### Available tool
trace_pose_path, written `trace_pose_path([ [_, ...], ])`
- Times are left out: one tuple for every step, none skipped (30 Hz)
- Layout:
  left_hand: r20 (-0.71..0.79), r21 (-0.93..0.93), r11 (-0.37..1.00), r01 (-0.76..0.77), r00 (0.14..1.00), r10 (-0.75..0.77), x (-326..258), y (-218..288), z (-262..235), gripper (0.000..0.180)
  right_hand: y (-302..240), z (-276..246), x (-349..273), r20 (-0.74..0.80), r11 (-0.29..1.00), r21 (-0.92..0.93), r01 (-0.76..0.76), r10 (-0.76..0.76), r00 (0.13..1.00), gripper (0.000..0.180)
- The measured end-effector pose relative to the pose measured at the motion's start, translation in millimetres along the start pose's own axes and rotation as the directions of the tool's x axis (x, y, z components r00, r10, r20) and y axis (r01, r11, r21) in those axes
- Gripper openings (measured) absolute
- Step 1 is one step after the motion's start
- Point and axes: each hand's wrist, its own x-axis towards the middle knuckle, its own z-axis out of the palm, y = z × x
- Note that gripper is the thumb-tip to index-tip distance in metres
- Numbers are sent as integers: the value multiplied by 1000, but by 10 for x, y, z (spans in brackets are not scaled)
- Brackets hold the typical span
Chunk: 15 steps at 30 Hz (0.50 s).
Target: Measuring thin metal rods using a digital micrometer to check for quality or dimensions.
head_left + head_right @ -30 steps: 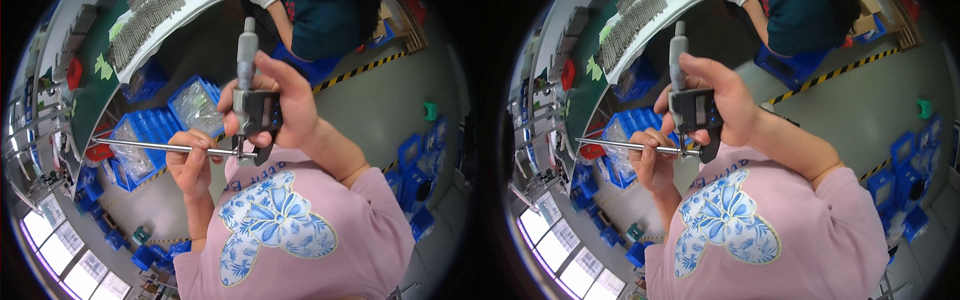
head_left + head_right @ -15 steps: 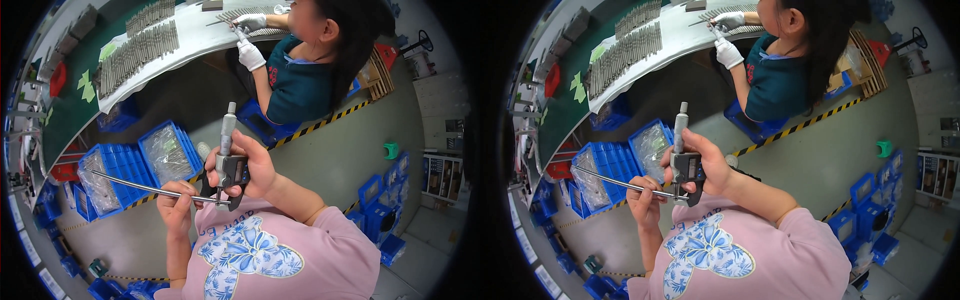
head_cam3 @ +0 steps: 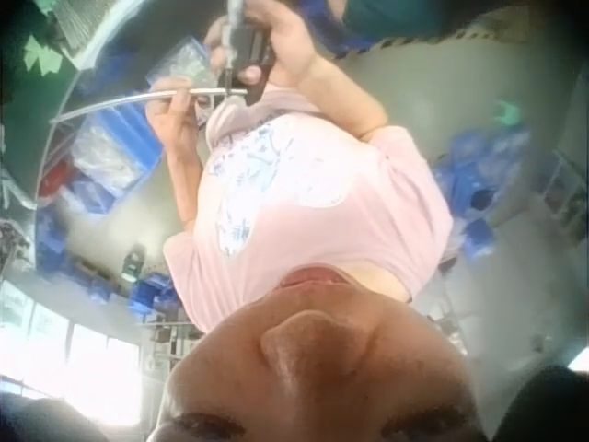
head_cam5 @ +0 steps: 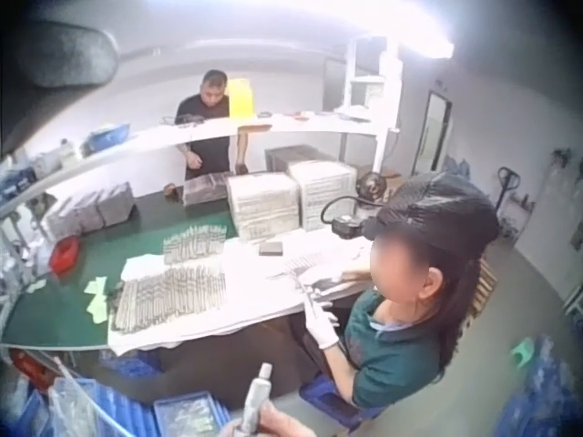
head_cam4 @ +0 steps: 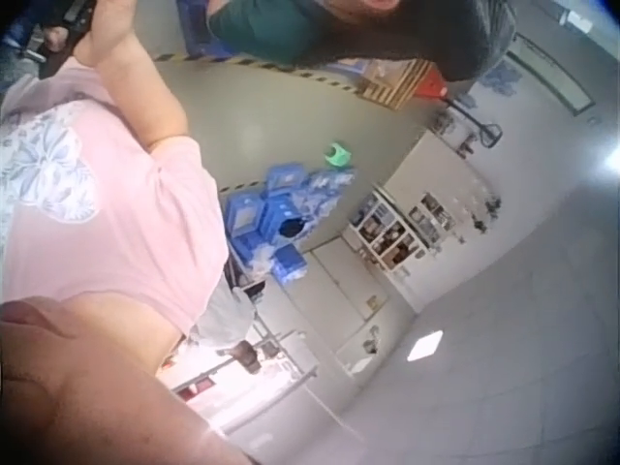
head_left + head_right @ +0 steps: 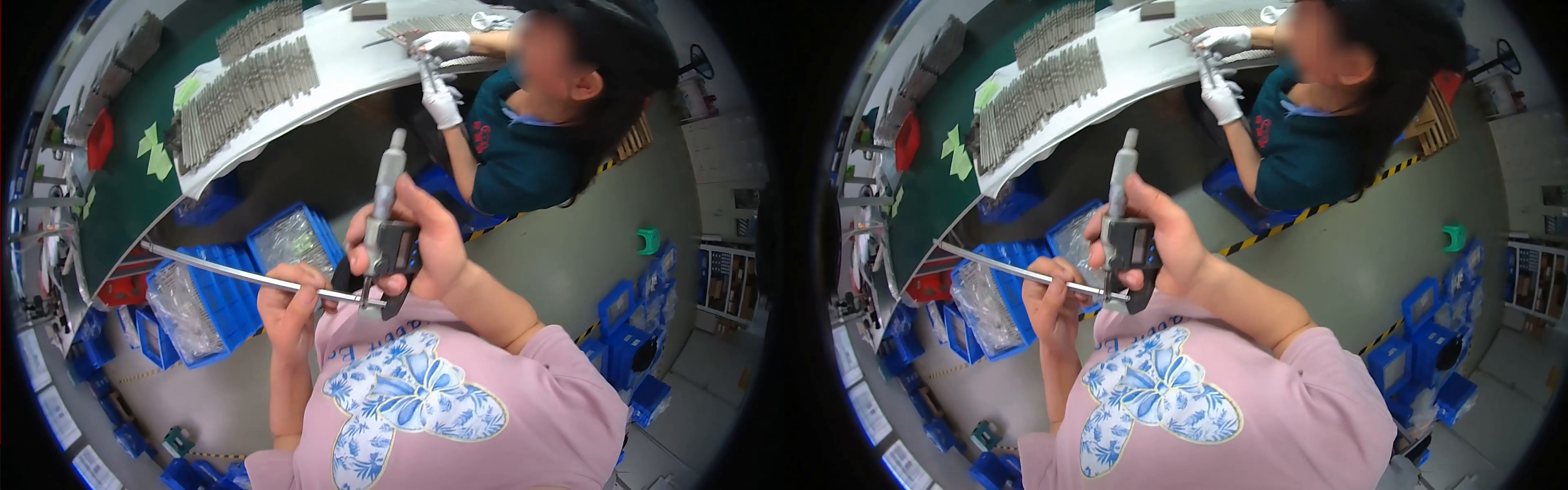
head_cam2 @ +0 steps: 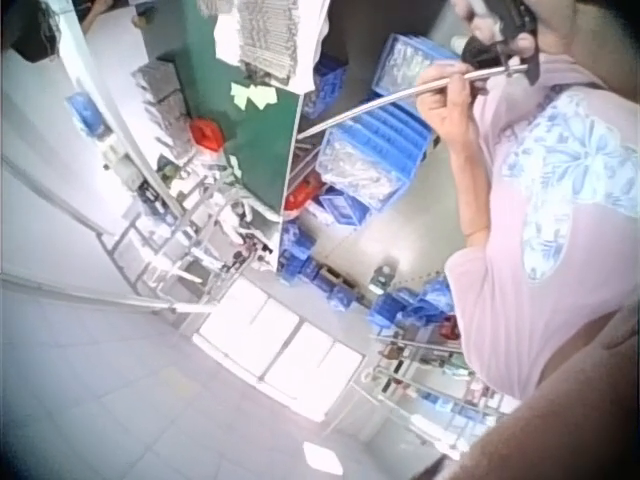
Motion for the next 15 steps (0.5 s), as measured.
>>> trace_pose_path([
  [2, 12, 1000, -1, 1000, 1, 50, 38, -27, 10, -14, 50, 38, -25, 1000, 25, 0, 1, 1000, 58],
  [5, 14, 1000, 0, 1000, 0, 127, 75, -12, 9, -66, 93, 66, -38, 1000, -13, 28, -29, 999, 59],
  [56, 16, 1000, 12, 998, -13, 199, 99, -54, 9, -90, 135, 89, -52, 997, -45, 56, -59, 997, 60],
  [98, -5, 1000, -10, 995, 11, 287, 123, -59, 9, -119, 154, 122, -38, 996, -56, 75, -77, 996, 61],
  [105, -31, 999, -12, 994, 15, 312, 139, -89, 10, -124, 173, 159, -24, 993, -69, 94, -95, 995, 62],
  [130, -35, 999, -22, 991, 26, 368, 147, -111, 10, -163, 185, 200, -2, 993, -64, 98, -99, 995, 64],
  [155, -42, 999, -33, 987, 39, 399, 158, -144, 11, -159, 197, 243, 6, 990, -84, 115, -115, 993, 64],
  [140, -38, 999, -29, 990, 34, 402, 168, -183, 11, -142, 208, 284, 16, 992, -62, 105, -104, 994, 64],
  [132, -35, 999, -26, 991, 30, 415, 179, -216, 11, -137, 219, 324, 28, 994, -44, 100, -99, 995, 63],
  [127, -32, 999, -24, 992, 28, 423, 191, -249, 11, -132, 232, 360, 28, 995, -44, 91, -90, 996, 63],
  [119, -33, 999, -26, 993, 30, 428, 198, -282, 11, -130, 246, 394, 26, 995, -57, 87, -86, 996, 63],
  [120, -34, 999, -27, 992, 31, 426, 199, -327, 11, -115, 259, 423, 23, 994, -69, 88, -87, 996, 62],
  [122, -36, 999, -30, 992, 34, 426, 204, -364, 11, -104, 276, 448, 23, 994, -71, 84, -83, 996, 62],
  [119, -38, 999, -31, 992, 35, 429, 216, -393, 11, -97, 293, 471, 22, 993, -76, 86, -84, 996, 61],
  [114, -40, 999, -30, 993, 34, 428, 229, -422, 11, -83, 305, 492, 21, 993, -81, 87, -86, 996, 61],
])
